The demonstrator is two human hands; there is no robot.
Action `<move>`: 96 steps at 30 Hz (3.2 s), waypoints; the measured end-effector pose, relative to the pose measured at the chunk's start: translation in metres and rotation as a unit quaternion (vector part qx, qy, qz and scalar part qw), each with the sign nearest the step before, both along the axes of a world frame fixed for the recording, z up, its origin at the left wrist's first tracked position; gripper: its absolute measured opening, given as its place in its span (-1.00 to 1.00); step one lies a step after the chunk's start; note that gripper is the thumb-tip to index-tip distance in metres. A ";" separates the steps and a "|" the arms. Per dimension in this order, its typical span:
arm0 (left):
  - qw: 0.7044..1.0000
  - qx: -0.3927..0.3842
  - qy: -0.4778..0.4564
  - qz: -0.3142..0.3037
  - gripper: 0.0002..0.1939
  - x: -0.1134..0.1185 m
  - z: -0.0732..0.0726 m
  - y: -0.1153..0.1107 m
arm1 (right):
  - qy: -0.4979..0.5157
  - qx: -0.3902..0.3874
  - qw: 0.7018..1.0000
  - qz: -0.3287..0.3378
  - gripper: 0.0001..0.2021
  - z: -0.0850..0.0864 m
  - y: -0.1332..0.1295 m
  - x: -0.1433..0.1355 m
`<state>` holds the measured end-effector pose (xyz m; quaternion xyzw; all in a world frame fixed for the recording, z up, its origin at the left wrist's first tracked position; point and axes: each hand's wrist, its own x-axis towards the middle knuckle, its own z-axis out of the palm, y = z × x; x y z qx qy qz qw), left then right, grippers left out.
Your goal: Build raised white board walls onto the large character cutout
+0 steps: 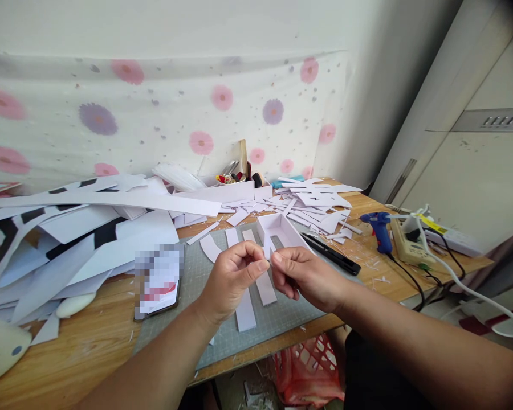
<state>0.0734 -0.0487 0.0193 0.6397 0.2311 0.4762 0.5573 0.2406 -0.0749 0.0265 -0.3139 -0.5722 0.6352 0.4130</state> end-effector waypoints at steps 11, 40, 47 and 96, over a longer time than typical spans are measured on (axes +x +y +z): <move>0.990 0.072 0.097 0.074 -0.83 -0.002 0.004 -0.002 | -0.094 0.035 0.995 -0.031 -0.51 -0.002 -0.003 -0.003; 0.962 0.215 0.151 0.076 -0.89 0.002 0.000 -0.008 | -0.019 -0.032 0.993 -0.108 -0.68 0.002 -0.009 0.000; 0.967 0.190 0.151 0.072 -0.93 0.001 0.000 -0.007 | 0.076 -0.090 0.988 -0.098 -0.82 0.004 -0.010 0.004; 0.962 0.207 0.057 0.169 -0.97 -0.001 -0.003 -0.004 | 0.174 -0.067 0.982 -0.012 -0.73 0.003 -0.006 0.006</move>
